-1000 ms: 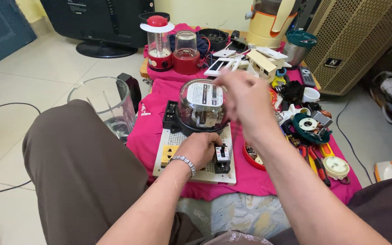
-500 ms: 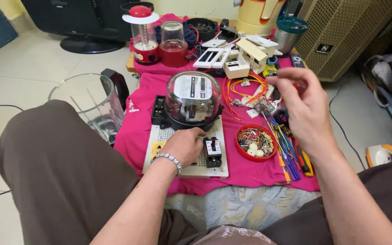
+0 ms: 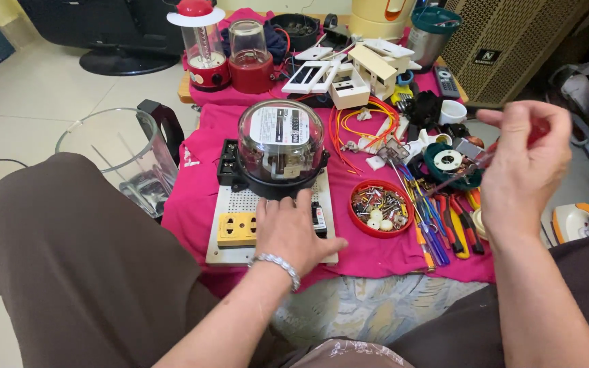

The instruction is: Assemble electronic components and a meter onto a mounting board using a screwdriver and small parts.

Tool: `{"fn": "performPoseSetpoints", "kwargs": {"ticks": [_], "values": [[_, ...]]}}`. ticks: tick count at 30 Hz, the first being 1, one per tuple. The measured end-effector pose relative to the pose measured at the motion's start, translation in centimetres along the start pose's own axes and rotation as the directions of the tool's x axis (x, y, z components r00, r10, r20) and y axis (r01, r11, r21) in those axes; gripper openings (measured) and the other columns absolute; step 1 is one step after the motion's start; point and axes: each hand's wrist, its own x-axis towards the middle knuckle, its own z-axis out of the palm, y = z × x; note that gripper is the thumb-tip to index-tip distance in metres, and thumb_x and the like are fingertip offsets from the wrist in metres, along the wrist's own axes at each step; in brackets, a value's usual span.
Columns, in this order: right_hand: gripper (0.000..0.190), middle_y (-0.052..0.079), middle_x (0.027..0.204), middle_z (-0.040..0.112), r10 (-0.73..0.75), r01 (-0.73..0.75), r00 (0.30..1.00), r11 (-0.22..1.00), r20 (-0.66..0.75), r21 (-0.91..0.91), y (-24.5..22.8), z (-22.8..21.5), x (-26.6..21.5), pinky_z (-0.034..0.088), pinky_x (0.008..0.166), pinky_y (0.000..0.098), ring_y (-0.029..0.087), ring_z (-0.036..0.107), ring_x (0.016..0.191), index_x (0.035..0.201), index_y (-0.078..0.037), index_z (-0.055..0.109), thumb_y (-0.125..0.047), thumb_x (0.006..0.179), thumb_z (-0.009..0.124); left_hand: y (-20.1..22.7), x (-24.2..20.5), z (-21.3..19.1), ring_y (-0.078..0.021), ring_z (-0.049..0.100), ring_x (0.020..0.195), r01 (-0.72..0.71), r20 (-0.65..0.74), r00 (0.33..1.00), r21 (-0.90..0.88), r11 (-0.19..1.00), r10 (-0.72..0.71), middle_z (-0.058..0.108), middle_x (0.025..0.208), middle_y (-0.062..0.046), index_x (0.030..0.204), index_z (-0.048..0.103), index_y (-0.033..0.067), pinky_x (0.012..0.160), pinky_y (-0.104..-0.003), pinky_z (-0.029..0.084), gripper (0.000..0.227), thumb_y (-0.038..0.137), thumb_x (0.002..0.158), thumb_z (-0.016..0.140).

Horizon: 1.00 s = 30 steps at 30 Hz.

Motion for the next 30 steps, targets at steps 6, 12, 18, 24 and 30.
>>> {"fn": "performPoseSetpoints", "kwargs": {"ticks": [6,12,18,24,30], "values": [[0.029,-0.004,0.099,0.075,0.559,-0.489,0.799,0.819,-0.223,0.301,5.0,0.0,0.4,0.052,0.052,0.0134,0.003,0.069,0.068,0.115,-0.018,0.052,-0.045,0.106,0.056,0.4,-1.3,2.3,-0.0405,0.055,0.099,-0.073,-0.255,0.964,0.017,0.997,0.075,0.063,0.100,-0.023,0.149,0.044,0.0064,0.114,-0.056,0.025,0.097,0.041,0.065,0.079],[0.023,0.000,0.110,0.065,0.829,-0.791,0.560,0.537,-0.007,0.294,4.6,2.1,-1.6,0.064,0.078,0.0161,0.007,0.070,0.093,0.121,-0.008,0.060,-0.016,0.099,0.065,0.3,-1.1,2.5,-0.0397,0.055,0.098,-0.084,-0.272,0.959,0.005,0.996,0.083,0.062,0.100,-0.022,0.149,0.042,0.0012,0.114,-0.054,0.027,0.099,0.040,0.066,0.078],[0.031,0.020,0.104,0.068,0.698,-0.690,0.688,0.714,0.200,-0.119,6.2,3.8,-4.5,0.061,0.080,0.0407,0.030,0.072,0.093,0.122,0.002,0.068,-0.001,0.092,0.070,0.7,-0.8,0.4,-0.0417,0.049,0.128,0.031,0.070,0.997,-0.108,0.994,-0.024,0.060,0.123,-0.022,0.162,0.015,0.0160,0.121,-0.055,0.014,0.110,0.038,0.074,0.078],[0.024,-0.008,0.107,0.075,0.639,-0.193,0.706,0.587,0.304,-0.786,12.6,4.1,-5.2,0.056,0.095,0.0452,0.025,0.070,0.110,0.111,-0.042,0.076,-0.041,0.088,0.070,0.5,-0.9,0.5,-0.0406,0.047,0.131,0.015,0.080,0.997,-0.130,0.991,-0.005,0.060,0.127,-0.021,0.164,0.008,0.0187,0.121,-0.054,0.015,0.113,0.038,0.076,0.076],[0.028,0.003,0.112,0.072,0.519,0.030,0.768,0.557,0.376,-0.830,8.5,4.0,-5.1,0.055,0.092,0.0508,0.035,0.067,0.112,0.115,-0.036,0.076,-0.042,0.089,0.069,0.3,-0.7,0.3,-0.0391,0.047,0.135,0.014,0.131,0.991,-0.134,0.991,0.004,0.059,0.134,-0.022,0.164,0.006,0.0193,0.121,-0.054,0.014,0.114,0.039,0.076,0.076]]}}
